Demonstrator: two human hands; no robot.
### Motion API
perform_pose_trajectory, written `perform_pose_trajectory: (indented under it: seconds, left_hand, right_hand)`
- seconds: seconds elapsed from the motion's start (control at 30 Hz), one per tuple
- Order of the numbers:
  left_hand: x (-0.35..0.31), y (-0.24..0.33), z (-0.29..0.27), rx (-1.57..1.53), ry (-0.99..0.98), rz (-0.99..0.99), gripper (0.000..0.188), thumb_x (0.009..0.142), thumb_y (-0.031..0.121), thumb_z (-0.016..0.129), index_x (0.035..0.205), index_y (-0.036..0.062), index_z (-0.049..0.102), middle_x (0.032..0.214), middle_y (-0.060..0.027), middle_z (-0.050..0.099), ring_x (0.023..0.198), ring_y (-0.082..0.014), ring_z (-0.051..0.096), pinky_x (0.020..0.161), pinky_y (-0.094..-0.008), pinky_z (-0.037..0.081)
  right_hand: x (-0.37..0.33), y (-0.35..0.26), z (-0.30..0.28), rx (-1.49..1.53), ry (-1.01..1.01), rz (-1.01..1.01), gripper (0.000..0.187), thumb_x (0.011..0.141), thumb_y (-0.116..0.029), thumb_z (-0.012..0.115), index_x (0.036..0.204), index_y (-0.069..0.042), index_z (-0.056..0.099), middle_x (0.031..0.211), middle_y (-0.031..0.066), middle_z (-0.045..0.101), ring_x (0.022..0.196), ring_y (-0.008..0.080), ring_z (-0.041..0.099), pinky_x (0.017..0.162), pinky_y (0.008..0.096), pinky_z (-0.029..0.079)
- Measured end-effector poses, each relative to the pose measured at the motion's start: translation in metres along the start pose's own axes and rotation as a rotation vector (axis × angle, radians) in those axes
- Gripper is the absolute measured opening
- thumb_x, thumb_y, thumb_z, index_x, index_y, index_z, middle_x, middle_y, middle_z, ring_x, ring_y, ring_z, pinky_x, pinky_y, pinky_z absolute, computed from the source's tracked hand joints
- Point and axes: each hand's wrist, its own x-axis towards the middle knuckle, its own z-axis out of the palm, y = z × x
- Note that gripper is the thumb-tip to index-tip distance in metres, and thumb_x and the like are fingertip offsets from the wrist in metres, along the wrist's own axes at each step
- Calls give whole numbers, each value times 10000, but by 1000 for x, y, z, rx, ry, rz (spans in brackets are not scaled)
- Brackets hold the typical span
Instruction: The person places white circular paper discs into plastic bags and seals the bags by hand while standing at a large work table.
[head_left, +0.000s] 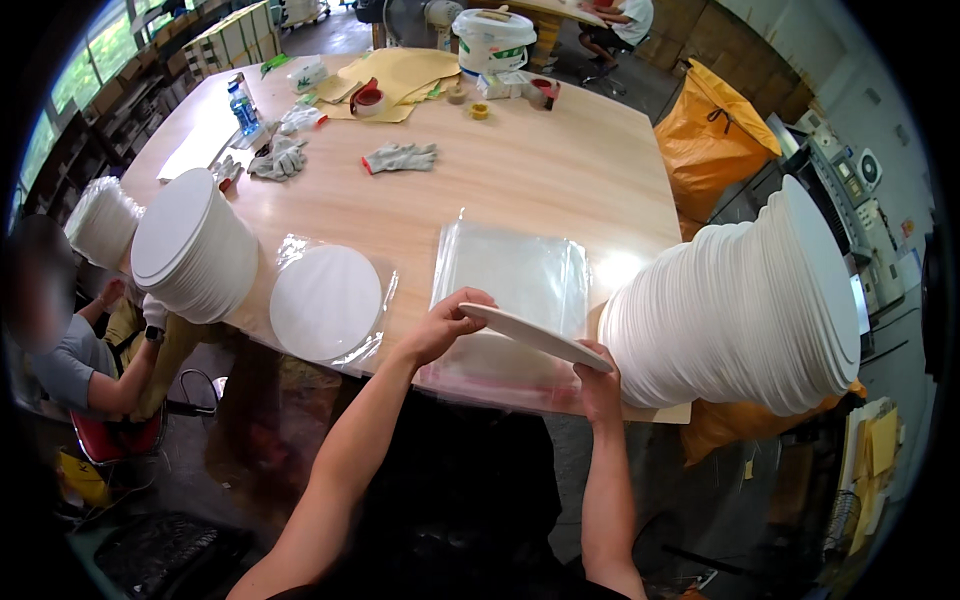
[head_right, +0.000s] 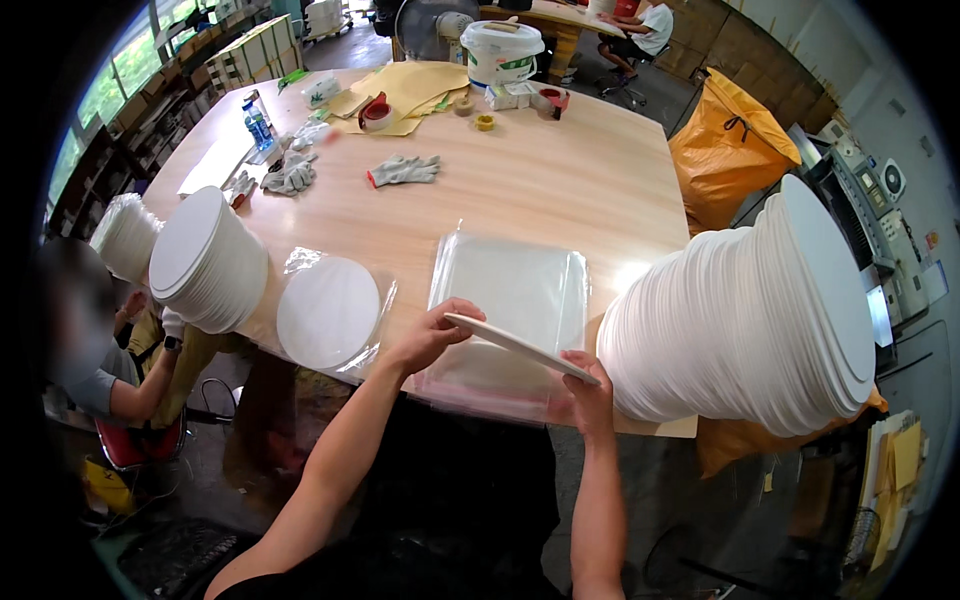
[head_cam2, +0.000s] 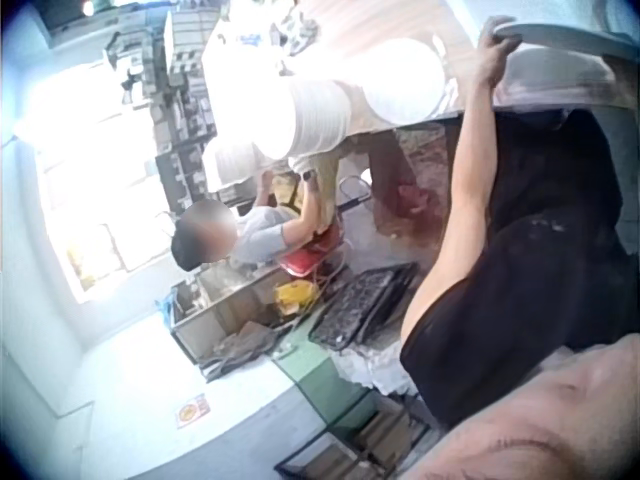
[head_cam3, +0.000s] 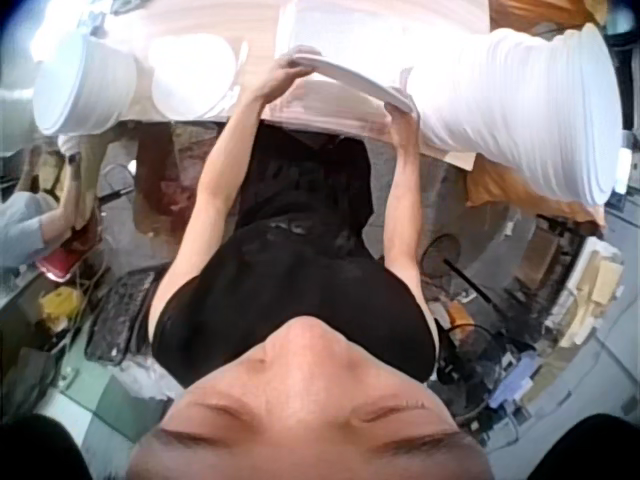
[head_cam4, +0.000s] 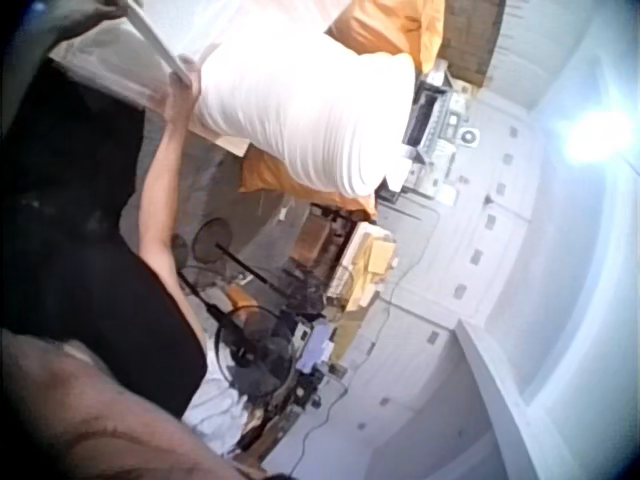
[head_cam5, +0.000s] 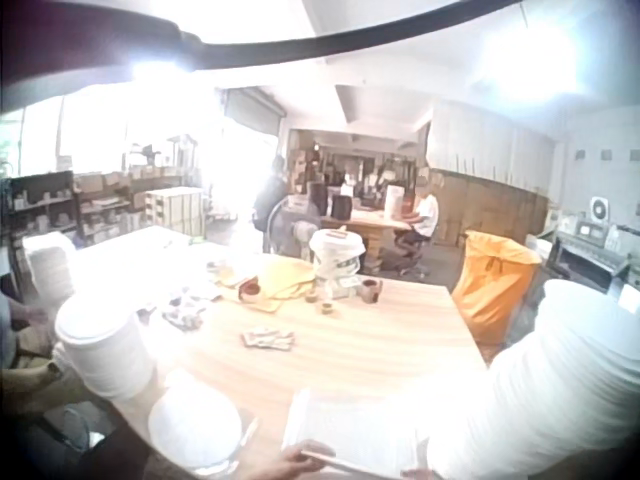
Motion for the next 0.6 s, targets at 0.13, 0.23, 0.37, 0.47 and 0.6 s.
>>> perform_pose_trajectory:
  seconds: [0.13,0.23,0.37,0.47,0.6]
  left_hand:
    - [-4,7,20,127,87,-16,484,970,109,664,1417,107,479,1217,-59,603,1213,-173,541,1044,-317,454]
    - [2,3,14,129,49,66,423,940,98,710,1314,90,515,1166,-50,597,1186,-158,543,970,-306,489]
    - [15,-9,0,83,89,20,303,916,118,749,1167,46,595,1058,-33,665,1036,-144,622,931,-317,501]
    - [25,-9,-1,127,136,21,329,905,143,764,1176,37,612,1078,-46,684,1037,-149,634,936,-317,503]
    - [21,3,6,135,86,30,337,894,168,776,1167,36,628,1141,-70,682,1098,-171,634,963,-336,498]
  right_hand:
    - [6,4,12,85,19,-9,536,850,-83,742,1306,-12,470,1314,156,567,1274,234,525,1116,348,388]
    - [0,-18,22,54,-4,-34,496,859,-108,771,1282,-2,534,1295,140,585,1246,211,541,1094,334,398]
    - [3,-19,20,-114,-28,84,313,889,-97,750,1169,11,663,1138,75,681,1086,144,613,957,295,475]
    - [6,-10,24,-237,66,77,269,898,-136,763,1115,12,709,1047,37,716,989,117,634,870,279,500]
    - [-13,-40,14,-356,58,70,306,910,-161,756,1158,8,698,1066,44,712,987,118,623,875,278,493]
